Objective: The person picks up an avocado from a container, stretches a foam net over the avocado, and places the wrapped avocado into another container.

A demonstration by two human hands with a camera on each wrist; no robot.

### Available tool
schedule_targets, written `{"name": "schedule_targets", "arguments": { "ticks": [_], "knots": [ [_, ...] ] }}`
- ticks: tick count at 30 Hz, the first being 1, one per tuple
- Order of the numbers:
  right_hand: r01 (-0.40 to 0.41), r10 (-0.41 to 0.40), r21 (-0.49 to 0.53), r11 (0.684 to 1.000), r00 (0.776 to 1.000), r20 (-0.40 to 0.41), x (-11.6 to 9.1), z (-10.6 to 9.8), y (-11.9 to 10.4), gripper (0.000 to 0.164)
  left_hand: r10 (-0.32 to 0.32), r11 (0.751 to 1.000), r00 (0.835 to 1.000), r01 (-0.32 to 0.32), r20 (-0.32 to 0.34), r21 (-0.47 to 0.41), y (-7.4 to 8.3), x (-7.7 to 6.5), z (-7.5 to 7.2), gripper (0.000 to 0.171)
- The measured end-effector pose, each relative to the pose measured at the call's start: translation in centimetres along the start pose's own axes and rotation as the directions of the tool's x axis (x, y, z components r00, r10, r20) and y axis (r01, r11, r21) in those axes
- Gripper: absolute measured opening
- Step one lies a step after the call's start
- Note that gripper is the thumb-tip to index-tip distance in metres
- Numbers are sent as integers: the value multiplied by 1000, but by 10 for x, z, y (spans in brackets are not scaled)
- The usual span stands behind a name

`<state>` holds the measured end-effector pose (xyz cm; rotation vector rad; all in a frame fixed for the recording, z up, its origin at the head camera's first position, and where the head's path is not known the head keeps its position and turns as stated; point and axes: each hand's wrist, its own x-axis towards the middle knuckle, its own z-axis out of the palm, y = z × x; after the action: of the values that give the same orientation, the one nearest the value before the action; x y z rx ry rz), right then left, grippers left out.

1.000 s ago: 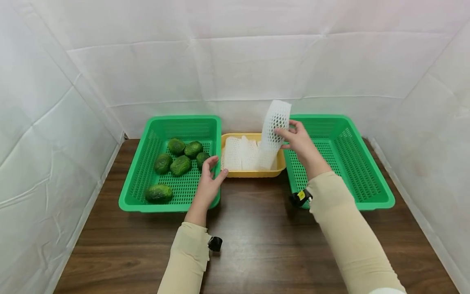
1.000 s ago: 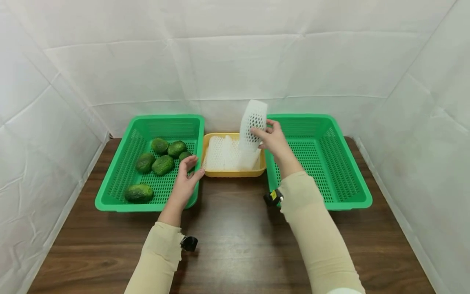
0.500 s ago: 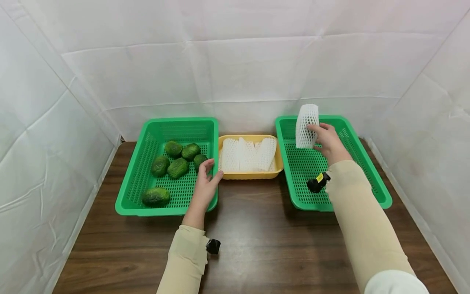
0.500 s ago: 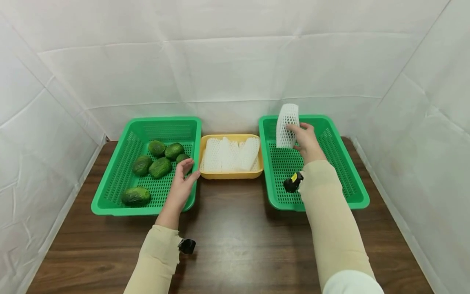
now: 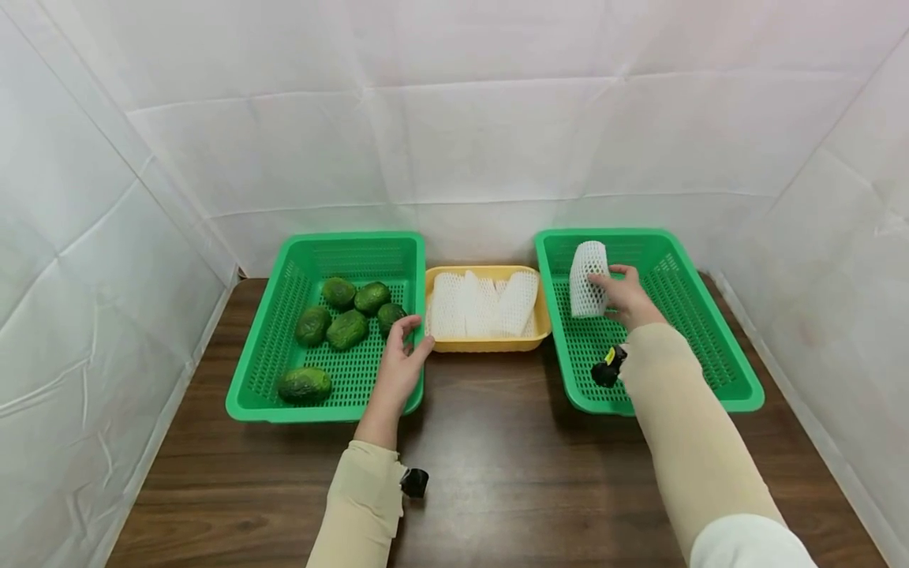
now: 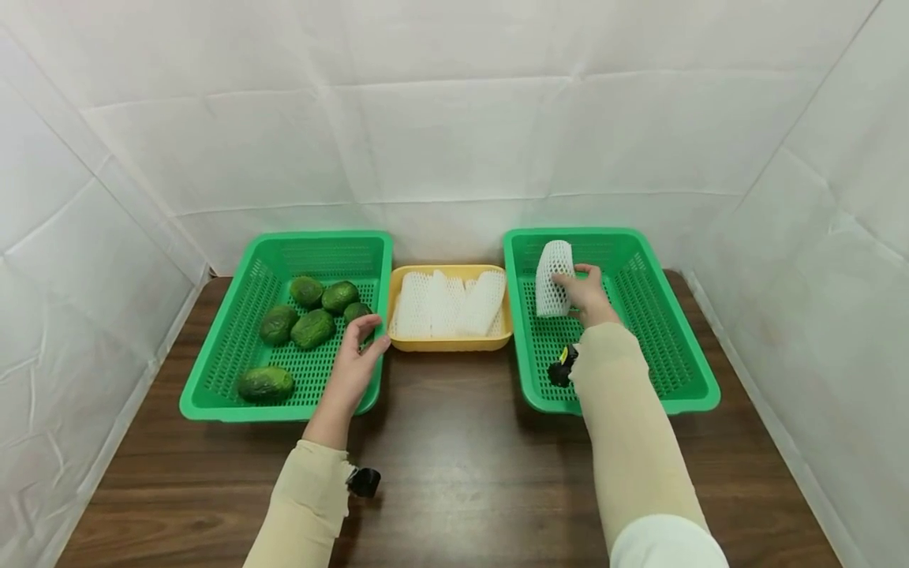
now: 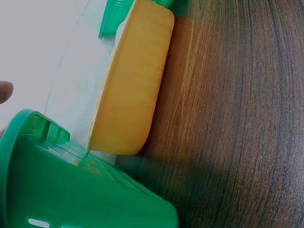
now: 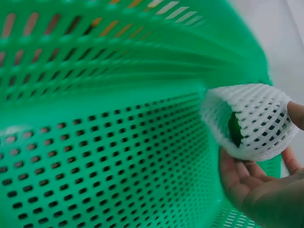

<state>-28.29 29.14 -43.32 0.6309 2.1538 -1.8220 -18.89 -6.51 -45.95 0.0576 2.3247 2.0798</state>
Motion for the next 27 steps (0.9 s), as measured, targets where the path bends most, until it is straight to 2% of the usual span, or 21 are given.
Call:
{"name": "schedule_targets", "arguments": {
  "ticks": [9, 15, 18, 24, 27],
  "knots": [
    [34, -30, -121, 992, 999, 34, 15, 20, 9, 55, 6, 1000, 1000, -6, 17, -4, -1, 0, 1, 40],
    [40, -45, -162, 986, 999, -30, 17, 25, 15, 53, -9, 1000, 999, 9, 41, 14, -3, 1, 1, 40],
    [37, -50, -181, 983, 997, -65, 17, 25, 19, 52, -18, 1000, 999, 17, 49, 23, 0, -1, 0, 39],
    [49, -62, -165, 985, 995, -76, 20, 25, 24, 49, -30, 999, 998, 28, 52, 45, 25, -13, -1, 37],
    [62, -72, -154, 986, 996, -58, 21, 26, 25, 55, -14, 999, 999, 12, 46, 45, 15, -9, -1, 37]
  ]
}}
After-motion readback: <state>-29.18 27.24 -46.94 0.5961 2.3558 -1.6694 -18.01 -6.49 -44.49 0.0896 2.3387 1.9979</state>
